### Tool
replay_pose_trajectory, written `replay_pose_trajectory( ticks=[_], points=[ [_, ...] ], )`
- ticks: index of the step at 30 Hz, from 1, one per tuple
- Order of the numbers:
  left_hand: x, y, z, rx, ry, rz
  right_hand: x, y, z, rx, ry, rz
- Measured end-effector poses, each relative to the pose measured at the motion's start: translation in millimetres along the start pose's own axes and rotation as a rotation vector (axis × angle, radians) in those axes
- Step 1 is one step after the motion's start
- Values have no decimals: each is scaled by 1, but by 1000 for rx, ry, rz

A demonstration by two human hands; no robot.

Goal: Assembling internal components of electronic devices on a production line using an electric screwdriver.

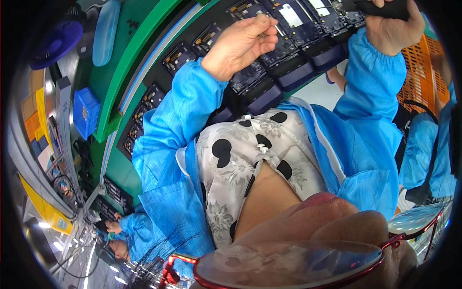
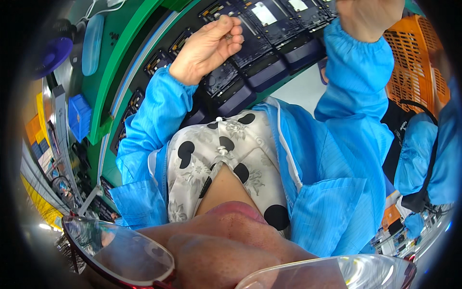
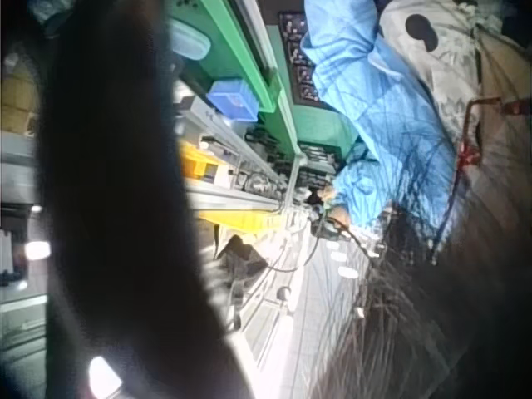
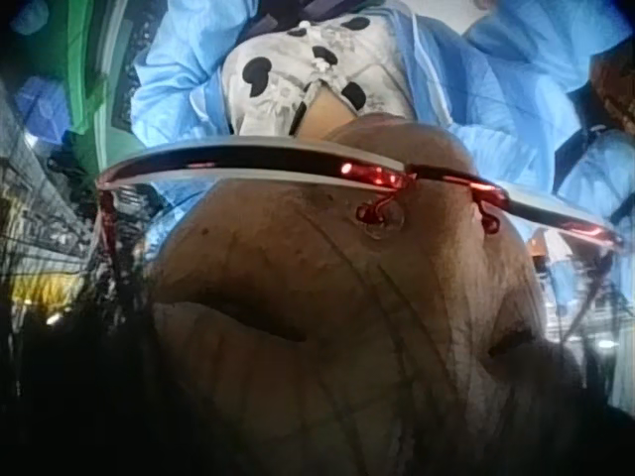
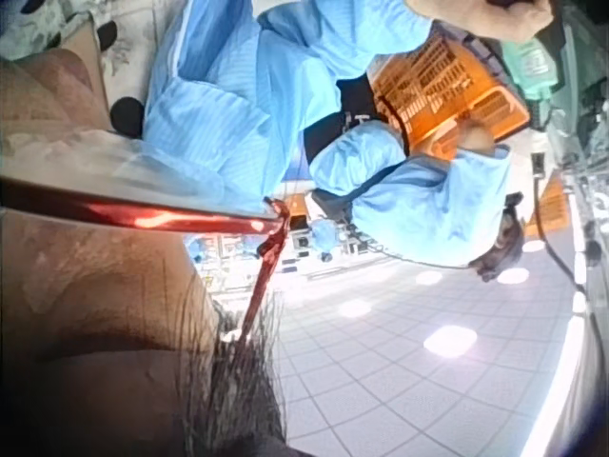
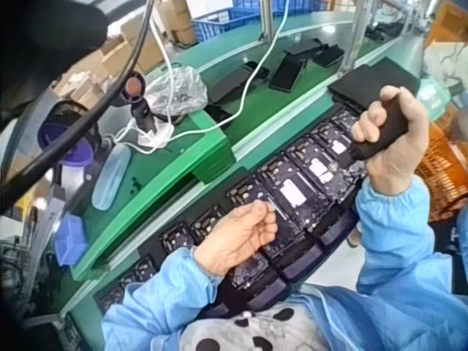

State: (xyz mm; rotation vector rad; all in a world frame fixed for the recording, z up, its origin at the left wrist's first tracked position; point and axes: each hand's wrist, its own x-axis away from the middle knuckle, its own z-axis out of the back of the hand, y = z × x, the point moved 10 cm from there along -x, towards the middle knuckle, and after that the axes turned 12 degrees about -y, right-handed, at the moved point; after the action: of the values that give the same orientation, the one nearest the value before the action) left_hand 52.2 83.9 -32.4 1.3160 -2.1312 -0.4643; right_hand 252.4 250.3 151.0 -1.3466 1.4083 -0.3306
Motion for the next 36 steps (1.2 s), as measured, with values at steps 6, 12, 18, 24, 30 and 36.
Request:
replay_pose_trajectory(
  ticks=[6, 12, 18, 24, 30, 36],
  points=[
    [3, 0, -11, 13, -116, -34, 21, 15, -87, -227, -113, -167],
    [9, -3, -7, 19, -40, -45, 31, 23, -101, -253, -131, -203],
    [5, -11, 1, 91, -3, -21, 33, 26, -107, -256, -198, -181],
    [2, -19, 0, 156, 39, 28, 34, 31, -100, -244, -218, -86],
    [5, -20, 3, 169, 60, 17, 36, 54, -84, -313, -266, -86],
    [8, -15, 5, 52, 143, -12, 38, 39, -99, -159, -323, -22]
  ],
)
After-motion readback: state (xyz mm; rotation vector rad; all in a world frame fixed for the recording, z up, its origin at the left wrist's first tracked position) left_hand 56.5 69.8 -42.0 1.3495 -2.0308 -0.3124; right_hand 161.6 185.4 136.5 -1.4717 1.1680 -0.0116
